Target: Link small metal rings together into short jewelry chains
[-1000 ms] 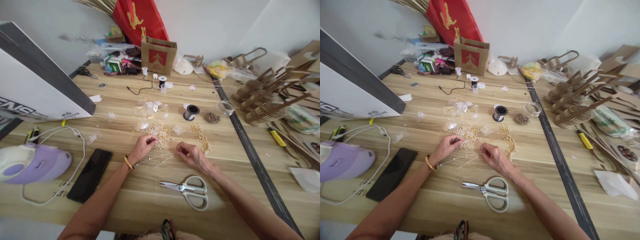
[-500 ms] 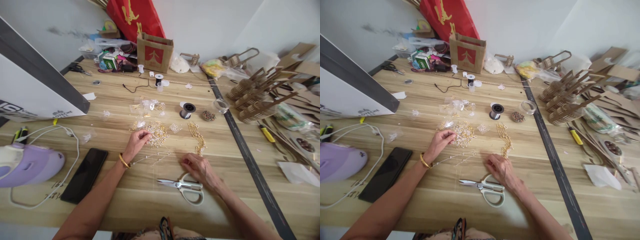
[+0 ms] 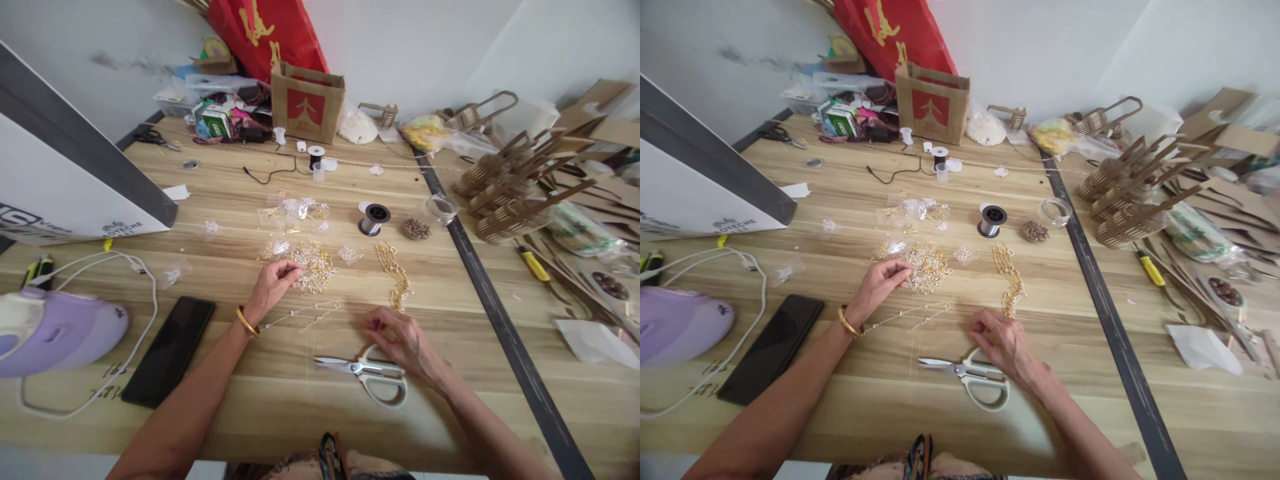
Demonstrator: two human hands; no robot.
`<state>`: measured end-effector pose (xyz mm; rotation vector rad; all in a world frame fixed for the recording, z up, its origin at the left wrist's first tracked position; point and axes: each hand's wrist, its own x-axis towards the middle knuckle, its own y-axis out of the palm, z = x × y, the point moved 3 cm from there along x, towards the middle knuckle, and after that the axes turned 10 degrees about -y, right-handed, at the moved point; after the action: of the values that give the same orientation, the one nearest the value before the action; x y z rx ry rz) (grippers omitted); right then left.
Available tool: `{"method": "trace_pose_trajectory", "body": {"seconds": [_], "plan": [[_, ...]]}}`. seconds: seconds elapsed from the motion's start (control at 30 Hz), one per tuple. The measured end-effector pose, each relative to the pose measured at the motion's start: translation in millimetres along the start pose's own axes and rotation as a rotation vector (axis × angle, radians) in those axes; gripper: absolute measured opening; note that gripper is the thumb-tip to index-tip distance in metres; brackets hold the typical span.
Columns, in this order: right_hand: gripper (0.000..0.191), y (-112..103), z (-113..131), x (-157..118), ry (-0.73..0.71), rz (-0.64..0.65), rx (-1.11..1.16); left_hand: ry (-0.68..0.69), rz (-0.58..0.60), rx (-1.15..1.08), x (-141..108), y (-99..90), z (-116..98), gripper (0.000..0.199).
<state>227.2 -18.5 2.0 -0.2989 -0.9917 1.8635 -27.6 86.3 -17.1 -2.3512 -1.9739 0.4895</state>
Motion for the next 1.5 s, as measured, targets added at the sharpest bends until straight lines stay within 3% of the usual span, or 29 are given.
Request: {"method": "trace_pose_trajectory", "body": {"seconds": [0.23, 0.43, 0.53, 0.67, 0.73, 0.87, 1.07, 1.23, 1.4, 1.5], "plan": [[0.015, -3.6, -8.2, -5.7, -0.029, 0.099, -0.104, -0.013, 0.013, -0.002, 0.0, 0.6, 0.8, 0.021], [0.054, -22.7, -5.7, -21.1, -0.020, 0.171, -0.359, -0.013, 0.035, -0.018, 0.0, 2.9, 0.6, 0.021], [0.060, -36.7, -0.6, -29.1, -0.019, 0.151, -0.504, -0.020, 0.026, -0.022, -0.1, 3.5, -0.1, 0.021], [0.051, -50.5, 15.3, -36.0, -0.041, 0.030, -0.556, -0.022, 0.029, -0.033, -0.7, 4.5, -0.6, 0.020], [0.043, -46.2, 25.8, -38.3, -0.044, 0.072, -0.490, -0.027, 0.036, -0.038, -0.8, 4.8, 0.1, 0.020], [0.048, -17.4, 45.7, -40.6, -0.078, 0.325, -0.340, -0.063, 0.037, -0.062, -0.5, 4.7, 1.8, 0.020], [0.055, 2.8, 53.5, -38.1, -0.054, 0.401, -0.366, -0.061, 0.040, -0.101, 0.3, 4.9, 2.4, 0.021], [0.046, -9.6, 44.5, -33.9, 0.063, 0.433, -0.051, -0.040, 0.036, -0.059, 1.4, 3.3, 5.5, 0.018], [0.040, -10.1, 32.6, -15.2, 0.335, 0.267, 0.639, -0.040, 0.034, -0.069, 1.2, 2.4, 6.7, 0.016], [0.043, 0.1, 31.4, 3.6, 0.390, 0.189, 0.994, -0.064, 0.024, -0.109, 0.9, 2.7, 6.0, 0.018]]}}
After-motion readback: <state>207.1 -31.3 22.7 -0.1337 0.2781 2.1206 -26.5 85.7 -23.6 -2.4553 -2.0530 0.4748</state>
